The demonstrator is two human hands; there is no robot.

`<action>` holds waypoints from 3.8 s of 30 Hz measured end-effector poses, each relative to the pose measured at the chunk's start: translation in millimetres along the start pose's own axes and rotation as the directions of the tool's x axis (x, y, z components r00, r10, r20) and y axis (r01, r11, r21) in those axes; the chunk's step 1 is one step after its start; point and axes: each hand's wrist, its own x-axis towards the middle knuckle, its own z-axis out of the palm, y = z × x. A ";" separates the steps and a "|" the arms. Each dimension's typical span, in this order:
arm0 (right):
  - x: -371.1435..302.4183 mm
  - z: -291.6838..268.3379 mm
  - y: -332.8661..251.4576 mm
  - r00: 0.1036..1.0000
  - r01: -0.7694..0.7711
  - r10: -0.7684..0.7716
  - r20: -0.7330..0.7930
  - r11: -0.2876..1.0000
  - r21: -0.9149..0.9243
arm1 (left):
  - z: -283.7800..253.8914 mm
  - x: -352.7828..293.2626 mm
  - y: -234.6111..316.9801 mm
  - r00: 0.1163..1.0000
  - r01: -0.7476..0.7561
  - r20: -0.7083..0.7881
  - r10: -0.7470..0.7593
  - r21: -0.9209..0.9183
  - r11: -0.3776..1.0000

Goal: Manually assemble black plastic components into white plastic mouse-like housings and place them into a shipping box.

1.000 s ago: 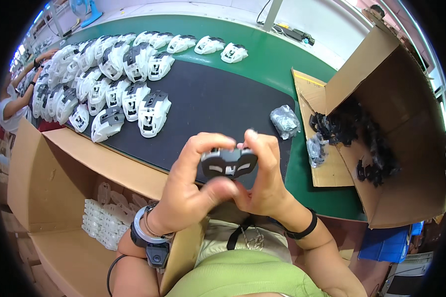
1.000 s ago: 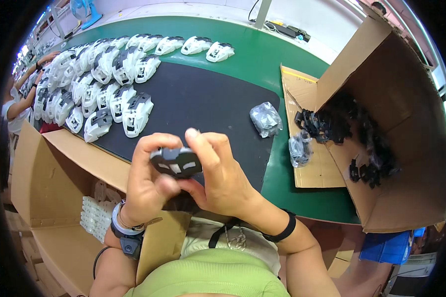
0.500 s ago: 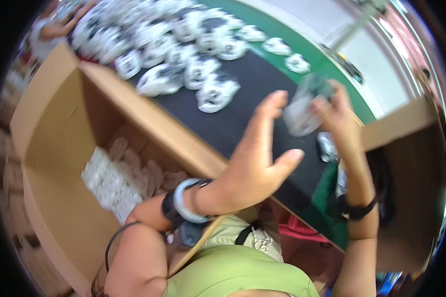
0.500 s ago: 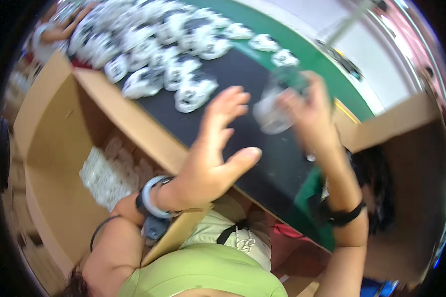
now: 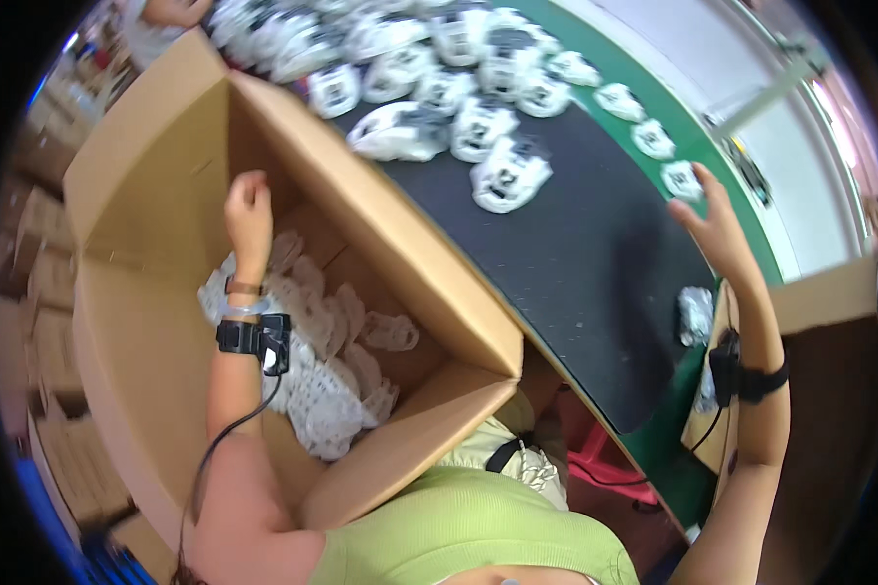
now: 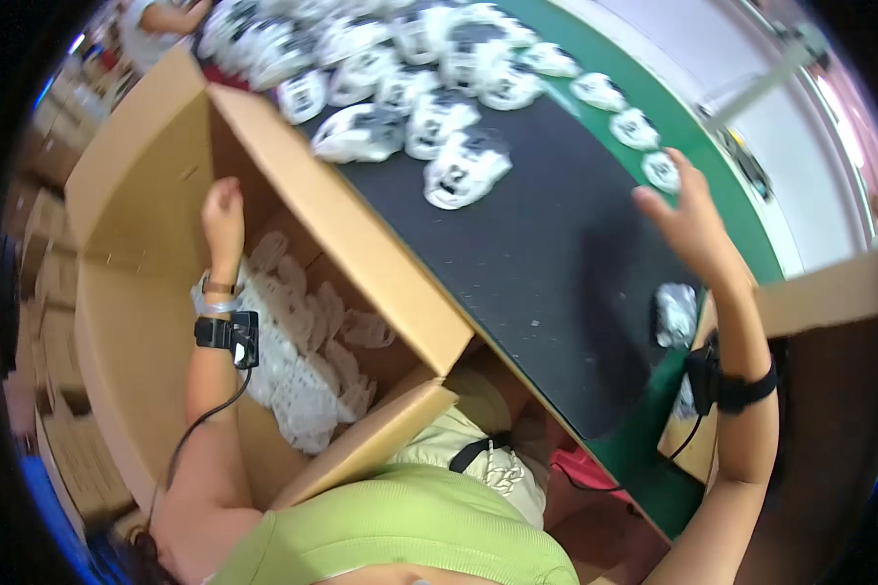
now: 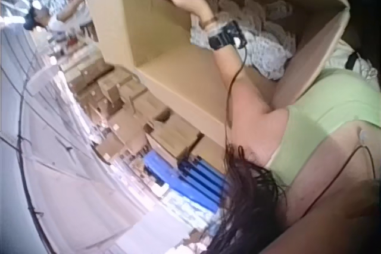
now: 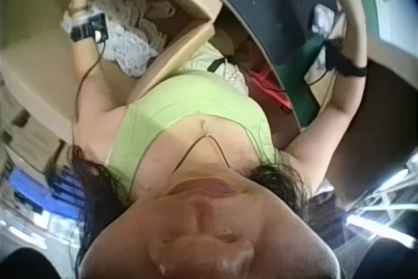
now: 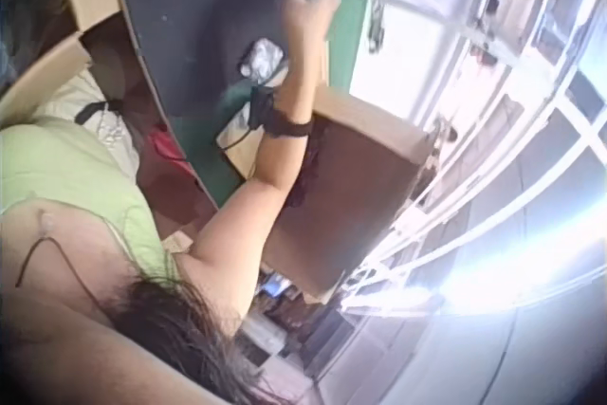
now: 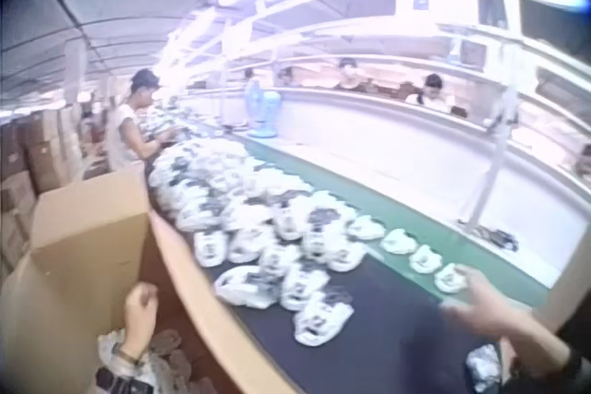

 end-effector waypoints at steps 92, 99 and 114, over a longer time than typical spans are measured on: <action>-150.0 23.0 -140.8 0.944 0.227 0.180 -0.278 0.258 0.939 | 32.0 -83.0 324.2 0.633 0.596 0.567 0.526 -0.792 0.136; -151.8 16.5 -118.5 0.873 0.351 0.117 -0.473 0.522 0.777 | 36.6 -85.3 320.6 0.523 0.533 0.623 0.582 -0.772 0.347; -140.6 24.0 -124.6 0.867 0.309 -0.044 -0.497 0.828 0.467 | 37.1 -87.6 315.7 0.543 0.444 0.703 0.461 -0.705 0.553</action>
